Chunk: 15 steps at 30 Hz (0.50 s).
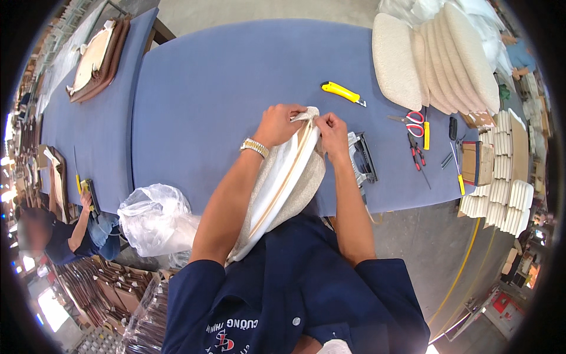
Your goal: The person wraps a white fabric cover around a cushion, trims excess fabric with a utility knife, and secures the edges using a pneumatic staple gun. The person repeats this process on multiple cushions, folding and stapling the fabric to fit the cushion shape.
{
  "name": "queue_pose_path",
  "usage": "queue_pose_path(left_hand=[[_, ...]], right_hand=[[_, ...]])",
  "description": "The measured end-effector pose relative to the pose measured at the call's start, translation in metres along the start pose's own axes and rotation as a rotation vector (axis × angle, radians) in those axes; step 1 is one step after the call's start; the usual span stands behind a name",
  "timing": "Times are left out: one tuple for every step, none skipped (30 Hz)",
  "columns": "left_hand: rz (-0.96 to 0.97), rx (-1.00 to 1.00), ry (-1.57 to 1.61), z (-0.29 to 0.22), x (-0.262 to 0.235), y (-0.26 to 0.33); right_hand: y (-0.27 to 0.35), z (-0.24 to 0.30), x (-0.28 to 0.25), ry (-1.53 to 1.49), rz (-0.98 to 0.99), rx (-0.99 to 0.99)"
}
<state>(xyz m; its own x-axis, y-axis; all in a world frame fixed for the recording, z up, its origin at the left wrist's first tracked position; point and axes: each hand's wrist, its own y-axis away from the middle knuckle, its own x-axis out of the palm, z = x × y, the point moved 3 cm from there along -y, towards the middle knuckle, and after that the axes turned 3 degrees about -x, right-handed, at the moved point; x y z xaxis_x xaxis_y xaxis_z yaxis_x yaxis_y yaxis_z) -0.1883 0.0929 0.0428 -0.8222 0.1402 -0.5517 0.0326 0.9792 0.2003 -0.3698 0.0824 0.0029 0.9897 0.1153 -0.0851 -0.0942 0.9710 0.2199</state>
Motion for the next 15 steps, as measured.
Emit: queue_pose_path(left_hand=[[0.014, -0.008, 0.008, 0.000, -0.002, -0.001], [0.027, -0.015, 0.014, 0.000, -0.004, -0.001], [0.021, -0.016, 0.015, 0.000, -0.005, 0.000], [0.015, -0.018, 0.016, 0.000, -0.006, 0.000], [0.007, -0.017, 0.018, 0.000, -0.007, 0.001], [0.000, -0.024, 0.010, 0.000, -0.007, 0.002], [-0.006, -0.031, 0.001, -0.001, -0.006, 0.002], [-0.013, -0.038, -0.001, -0.001, -0.004, 0.003], [-0.023, -0.026, -0.018, -0.001, -0.002, 0.003], [-0.032, -0.014, -0.036, -0.002, 0.000, 0.003], [-0.039, -0.001, -0.050, -0.004, 0.003, 0.003], [-0.035, 0.002, -0.059, -0.006, 0.006, 0.003], [-0.031, 0.004, -0.069, -0.008, 0.009, 0.003], [-0.027, 0.008, -0.079, -0.012, 0.011, 0.003], [-0.011, 0.001, -0.091, -0.014, 0.013, 0.002]], right_hand=[[0.000, 0.001, 0.001, -0.004, 0.006, 0.000], [-0.001, 0.001, 0.001, -0.012, 0.005, 0.004], [-0.002, 0.001, 0.002, -0.021, 0.004, 0.008], [-0.002, 0.000, 0.002, -0.029, 0.004, 0.013], [-0.003, 0.000, 0.002, -0.023, 0.011, 0.014], [-0.004, -0.001, 0.002, -0.017, 0.017, 0.014], [-0.004, -0.002, 0.002, -0.012, 0.023, 0.015], [-0.004, -0.002, 0.001, -0.013, 0.027, 0.008], [-0.003, -0.002, 0.001, -0.016, 0.030, 0.001], [-0.002, -0.001, 0.000, -0.018, 0.033, -0.006], [-0.001, -0.003, -0.003, -0.023, 0.031, 0.012], [0.001, -0.005, -0.006, -0.029, 0.028, 0.030], [0.002, -0.006, -0.009, -0.035, 0.025, 0.048], [0.003, -0.007, -0.012, -0.050, 0.022, 0.057], [0.005, -0.008, -0.014, -0.066, 0.018, 0.066]])
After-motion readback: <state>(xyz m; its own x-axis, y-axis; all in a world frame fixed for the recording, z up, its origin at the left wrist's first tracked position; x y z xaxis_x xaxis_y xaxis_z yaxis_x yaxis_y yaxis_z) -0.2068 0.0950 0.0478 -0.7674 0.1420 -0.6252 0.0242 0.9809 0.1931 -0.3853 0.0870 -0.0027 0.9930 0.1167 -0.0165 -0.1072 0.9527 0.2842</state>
